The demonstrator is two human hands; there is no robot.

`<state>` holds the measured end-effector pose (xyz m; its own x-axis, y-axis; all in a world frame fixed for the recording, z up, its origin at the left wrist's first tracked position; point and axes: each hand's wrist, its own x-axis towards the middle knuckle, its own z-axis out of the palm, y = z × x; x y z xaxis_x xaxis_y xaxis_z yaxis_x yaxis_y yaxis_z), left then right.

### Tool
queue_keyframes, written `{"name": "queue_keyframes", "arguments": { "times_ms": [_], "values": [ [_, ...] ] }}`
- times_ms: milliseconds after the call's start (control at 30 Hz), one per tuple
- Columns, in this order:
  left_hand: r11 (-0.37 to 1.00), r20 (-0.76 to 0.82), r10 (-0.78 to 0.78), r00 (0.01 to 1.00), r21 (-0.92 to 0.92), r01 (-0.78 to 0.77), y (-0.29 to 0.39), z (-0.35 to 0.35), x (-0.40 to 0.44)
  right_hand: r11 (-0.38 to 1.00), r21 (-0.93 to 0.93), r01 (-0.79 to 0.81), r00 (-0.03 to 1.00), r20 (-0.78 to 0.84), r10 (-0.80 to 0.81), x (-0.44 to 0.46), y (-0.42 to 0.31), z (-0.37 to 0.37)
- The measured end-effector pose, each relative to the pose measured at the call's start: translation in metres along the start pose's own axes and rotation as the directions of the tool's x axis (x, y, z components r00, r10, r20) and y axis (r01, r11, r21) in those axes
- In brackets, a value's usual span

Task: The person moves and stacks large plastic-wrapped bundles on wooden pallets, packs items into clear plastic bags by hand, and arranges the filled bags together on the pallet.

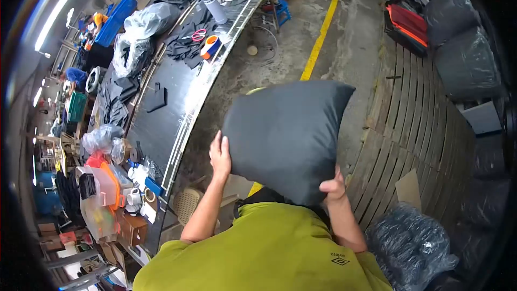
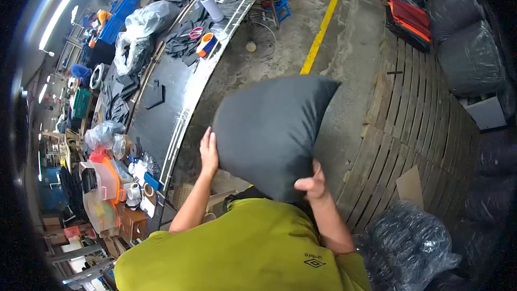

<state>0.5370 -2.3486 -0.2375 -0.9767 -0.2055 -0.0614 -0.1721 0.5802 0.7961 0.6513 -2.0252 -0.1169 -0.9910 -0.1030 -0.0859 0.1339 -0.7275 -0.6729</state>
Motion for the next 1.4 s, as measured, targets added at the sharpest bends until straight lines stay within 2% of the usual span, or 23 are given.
{"name": "queue_keyframes", "arguments": {
  "times_ms": [133, 167, 200, 233, 333, 467, 600, 700, 733, 767, 800, 833, 867, 933, 967, 1000, 1067, 1200, 1267, 1300, 1333, 1367, 1400],
  "values": [
    [0.907, -0.141, 0.106, 0.984, 0.421, -0.037, -0.001, -0.002, 0.038, 0.987, -0.087, -0.133, 0.98, -0.162, 0.118, 0.05, 0.023, -0.073],
    [0.912, -0.08, 0.074, 0.994, 0.408, -0.035, -0.013, 0.011, 0.047, 0.913, -0.379, -0.151, 0.972, -0.226, 0.067, 0.057, 0.053, -0.126],
    [0.945, 0.02, 0.082, 0.996, 0.317, -0.084, -0.042, 0.031, 0.062, 0.56, -0.788, -0.258, 0.926, -0.367, -0.09, 0.053, 0.063, -0.14],
    [0.894, 0.165, -0.041, 0.985, 0.446, -0.037, -0.035, 0.045, 0.062, 0.32, -0.865, -0.385, 0.895, -0.435, -0.099, 0.036, 0.082, -0.169],
    [0.906, 0.615, -0.105, 0.782, 0.383, -0.18, -0.126, 0.121, 0.097, -0.442, -0.667, -0.6, 0.744, -0.668, 0.0, -0.066, 0.149, -0.248],
    [0.795, 0.603, -0.255, 0.756, 0.575, -0.191, -0.113, 0.175, 0.106, 0.463, -0.398, -0.792, 0.505, -0.854, 0.129, -0.243, 0.217, -0.259],
    [0.663, 0.77, -0.344, 0.537, 0.604, -0.442, -0.163, 0.206, 0.149, 0.586, -0.102, -0.804, -0.098, -0.949, -0.3, -0.396, 0.257, -0.158],
    [0.407, 0.873, -0.381, 0.306, 0.455, -0.792, -0.152, 0.213, 0.15, 0.82, 0.164, -0.549, -0.591, -0.77, -0.241, -0.477, 0.344, -0.097],
    [0.448, 0.868, -0.461, 0.185, 0.408, -0.796, -0.135, 0.217, 0.139, 0.886, 0.198, -0.42, -0.657, -0.739, -0.147, -0.5, 0.381, -0.081],
    [0.608, 0.708, -0.706, 0.032, 0.628, -0.486, -0.123, 0.229, 0.128, 0.932, 0.223, -0.286, -0.703, -0.709, -0.046, -0.514, 0.419, -0.063],
    [0.486, 0.471, -0.873, -0.125, 0.858, -0.167, -0.109, 0.241, 0.116, 0.918, 0.283, -0.277, -0.675, -0.737, 0.024, -0.52, 0.455, -0.046],
    [0.504, 0.44, -0.824, -0.359, 0.857, -0.108, -0.098, 0.256, 0.096, 0.902, 0.332, -0.275, -0.636, -0.767, 0.088, -0.523, 0.494, -0.033],
    [0.68, 0.56, -0.726, -0.399, 0.669, -0.299, -0.093, 0.273, 0.066, 0.882, 0.379, -0.279, -0.593, -0.791, 0.152, -0.525, 0.533, -0.02],
    [0.839, 0.788, -0.334, -0.518, -0.001, -0.544, -0.096, 0.307, -0.002, 0.199, 0.07, -0.978, -0.152, -0.888, -0.435, -0.519, 0.69, -0.03],
    [0.682, 0.832, -0.025, -0.554, -0.391, -0.618, -0.102, 0.327, -0.041, 0.691, 0.175, -0.702, -0.288, -0.956, -0.05, -0.499, 0.66, -0.001],
    [0.681, 0.756, 0.277, -0.593, -0.59, -0.434, -0.104, 0.338, -0.086, 0.793, 0.248, -0.557, -0.285, -0.954, 0.099, -0.486, 0.658, 0.015],
    [0.82, 0.952, -0.258, -0.162, 0.127, -0.558, -0.065, 0.337, -0.19, 0.846, 0.288, -0.449, -0.224, -0.953, 0.205, -0.482, 0.681, 0.039],
    [0.751, 0.945, -0.039, -0.325, -0.187, -0.633, -0.06, 0.312, -0.348, 0.746, 0.146, -0.649, -0.095, -0.989, 0.111, -0.541, 0.744, 0.071],
    [0.563, 0.865, 0.032, -0.5, -0.429, -0.706, -0.087, 0.304, -0.408, 0.305, -0.186, -0.934, 0.151, -0.979, -0.136, -0.586, 0.772, 0.076],
    [0.38, 0.765, 0.069, -0.64, -0.613, -0.692, -0.108, 0.304, -0.432, 0.667, 0.36, -0.652, -0.322, -0.928, 0.186, -0.606, 0.76, 0.089],
    [0.235, 0.668, 0.058, -0.742, -0.731, -0.64, -0.125, 0.297, -0.454, 0.991, -0.047, 0.125, -0.349, -0.937, 0.0, -0.622, 0.806, 0.088],
    [0.166, 0.618, 0.005, -0.786, -0.776, -0.609, -0.138, 0.284, -0.477, 0.452, -0.489, 0.746, -0.5, -0.86, -0.106, -0.644, 0.865, 0.077],
    [0.217, 0.661, -0.12, -0.741, -0.711, -0.669, -0.141, 0.264, -0.5, 0.644, -0.534, 0.548, -0.595, -0.79, -0.148, -0.671, 0.895, 0.06]
  ]
}}
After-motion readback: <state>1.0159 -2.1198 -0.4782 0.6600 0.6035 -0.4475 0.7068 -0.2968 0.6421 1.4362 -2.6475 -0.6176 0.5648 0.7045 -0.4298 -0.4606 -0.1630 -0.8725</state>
